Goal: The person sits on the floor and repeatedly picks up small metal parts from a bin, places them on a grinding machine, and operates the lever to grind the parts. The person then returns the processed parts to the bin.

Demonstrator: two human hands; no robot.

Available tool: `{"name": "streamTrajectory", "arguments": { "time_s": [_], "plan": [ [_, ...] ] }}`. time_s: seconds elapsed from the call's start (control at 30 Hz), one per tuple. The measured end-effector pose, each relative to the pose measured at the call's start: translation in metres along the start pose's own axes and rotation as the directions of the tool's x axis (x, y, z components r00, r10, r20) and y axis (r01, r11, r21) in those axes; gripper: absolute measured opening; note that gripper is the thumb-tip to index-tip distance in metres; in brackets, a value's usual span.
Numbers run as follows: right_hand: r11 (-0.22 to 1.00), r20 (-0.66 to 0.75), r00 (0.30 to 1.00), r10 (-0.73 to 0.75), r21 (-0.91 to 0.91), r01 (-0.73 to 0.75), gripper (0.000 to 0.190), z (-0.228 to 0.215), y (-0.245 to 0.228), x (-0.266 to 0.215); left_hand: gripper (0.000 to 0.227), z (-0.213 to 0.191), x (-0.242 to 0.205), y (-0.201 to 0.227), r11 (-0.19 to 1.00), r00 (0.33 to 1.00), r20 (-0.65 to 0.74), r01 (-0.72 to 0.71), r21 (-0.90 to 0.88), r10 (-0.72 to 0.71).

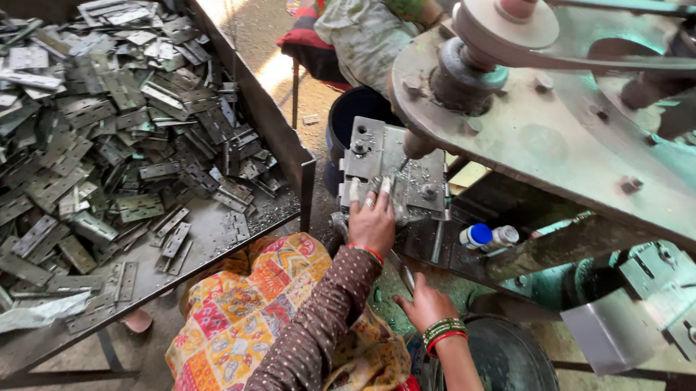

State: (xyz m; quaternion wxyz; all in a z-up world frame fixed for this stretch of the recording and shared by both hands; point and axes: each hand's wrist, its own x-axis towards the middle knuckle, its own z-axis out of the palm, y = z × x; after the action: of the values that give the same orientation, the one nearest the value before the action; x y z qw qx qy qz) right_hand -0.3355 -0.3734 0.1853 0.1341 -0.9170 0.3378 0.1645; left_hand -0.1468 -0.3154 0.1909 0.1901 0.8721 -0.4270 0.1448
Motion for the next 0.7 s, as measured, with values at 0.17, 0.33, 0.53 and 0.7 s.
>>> {"name": "streamTrajectory", "arguments": {
  "time_s": [0.17, 0.33, 0.53, 0.7],
  "plan": [
    [0.998, -0.066, 0.998, -0.02, 0.066, 0.024, 0.056, 0.018, 0.009, 0.008, 0.034, 0.015, 0.022, -0.006, 0.999, 0.995, -0.098, 0.023, 0.034, -0.02],
    [0.976, -0.08, 0.995, 0.06, 0.214, -0.042, 0.053, 0.09, 0.032, 0.016, 0.033, 0.025, 0.024, -0.011, 1.0, 1.0, -0.024, 0.003, -0.014, -0.003],
    [0.931, -0.083, 0.996, 0.044, 0.365, -0.01, 0.065, 0.175, 0.039, 0.024, 0.033, 0.033, 0.049, 0.02, 0.986, 0.99, 0.004, -0.139, -0.087, 0.14],
    [0.866, -0.14, 0.987, -0.076, 0.482, 0.135, 0.055, 0.161, 0.041, 0.041, 0.033, 0.045, 0.077, 0.052, 0.973, 0.971, 0.088, -0.213, -0.092, 0.221]
  ]
}}
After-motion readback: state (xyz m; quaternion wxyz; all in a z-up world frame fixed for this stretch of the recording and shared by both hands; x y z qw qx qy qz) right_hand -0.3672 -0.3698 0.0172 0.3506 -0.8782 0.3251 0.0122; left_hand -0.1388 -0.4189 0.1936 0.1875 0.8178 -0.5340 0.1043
